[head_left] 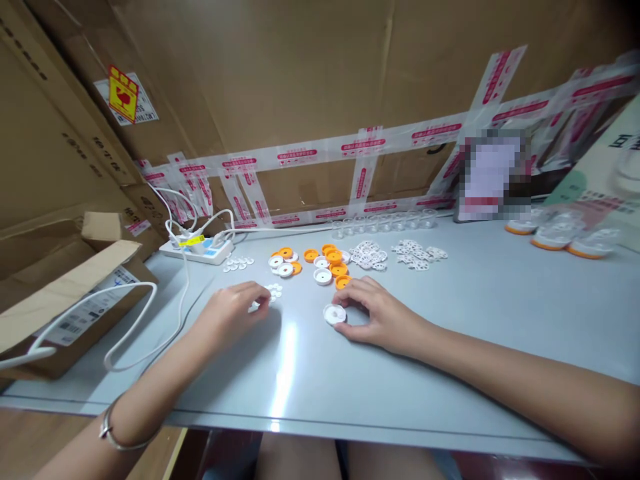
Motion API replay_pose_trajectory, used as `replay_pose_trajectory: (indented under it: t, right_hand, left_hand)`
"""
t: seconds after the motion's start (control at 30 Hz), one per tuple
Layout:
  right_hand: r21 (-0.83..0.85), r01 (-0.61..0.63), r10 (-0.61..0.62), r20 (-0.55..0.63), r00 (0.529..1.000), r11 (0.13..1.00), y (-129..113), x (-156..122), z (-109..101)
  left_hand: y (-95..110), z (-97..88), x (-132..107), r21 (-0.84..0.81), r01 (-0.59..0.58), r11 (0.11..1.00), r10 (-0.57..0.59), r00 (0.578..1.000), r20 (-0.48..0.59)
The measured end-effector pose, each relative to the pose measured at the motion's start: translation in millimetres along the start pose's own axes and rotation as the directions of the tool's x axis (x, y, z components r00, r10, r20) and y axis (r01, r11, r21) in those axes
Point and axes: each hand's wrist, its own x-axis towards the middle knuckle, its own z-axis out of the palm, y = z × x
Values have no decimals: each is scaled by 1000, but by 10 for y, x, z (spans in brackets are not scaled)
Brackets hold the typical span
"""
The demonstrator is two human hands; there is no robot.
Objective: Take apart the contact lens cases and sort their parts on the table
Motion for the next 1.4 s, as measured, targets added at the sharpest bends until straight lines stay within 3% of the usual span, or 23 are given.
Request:
replay_pose_trajectory:
  t: [0.13, 0.23, 0.37, 0.43, 0.63, 0.77, 1.0, 1.17, 1.3, 1.4]
  right_hand:
    - [-4, 11, -11, -7, 1000, 1000, -3, 4, 3]
    - [1, 5, -5, -9, 1000, 1000, -4, 2, 0]
    - [7, -2, 2, -3, 1000, 1000, 0, -4, -2]
    - [9, 2, -2, 0, 1000, 1000, 7, -5, 1]
    - [30, 40, -40, 7, 999, 999, 48, 7, 9]
    - [34, 53, -54, 48, 997, 998, 52, 23, -12]
    - [40, 0, -3, 81, 997, 999, 33, 30, -28]
    - [24, 8, -9, 63, 998, 1000, 45, 38, -21]
    - [33, 0, -2, 50, 999, 999, 23, 32, -22]
    - [58, -9, 5, 56, 998, 998, 8, 18, -21]
  left_hand:
    - [-82, 116, -117, 131, -189, 973, 192, 981, -11]
    - [-57, 127, -116, 180, -248, 952, 248, 968, 23]
    - [81, 64, -25, 35, -215, 976, 216, 976, -33]
    - [214, 44, 67, -75, -253, 965, 251, 967, -37]
    - [586, 84, 447, -256, -389, 885, 424, 901, 96]
    - [666, 116, 588, -201, -360, 911, 399, 892, 213]
    - [743, 138, 614, 36, -459, 887, 439, 866, 238]
    - [716, 174, 562, 120, -564, 817, 540, 821, 184]
    - [672, 261, 518, 115, -555, 824, 555, 831, 41]
    - [596, 203, 508, 96, -516, 851, 523, 850, -67]
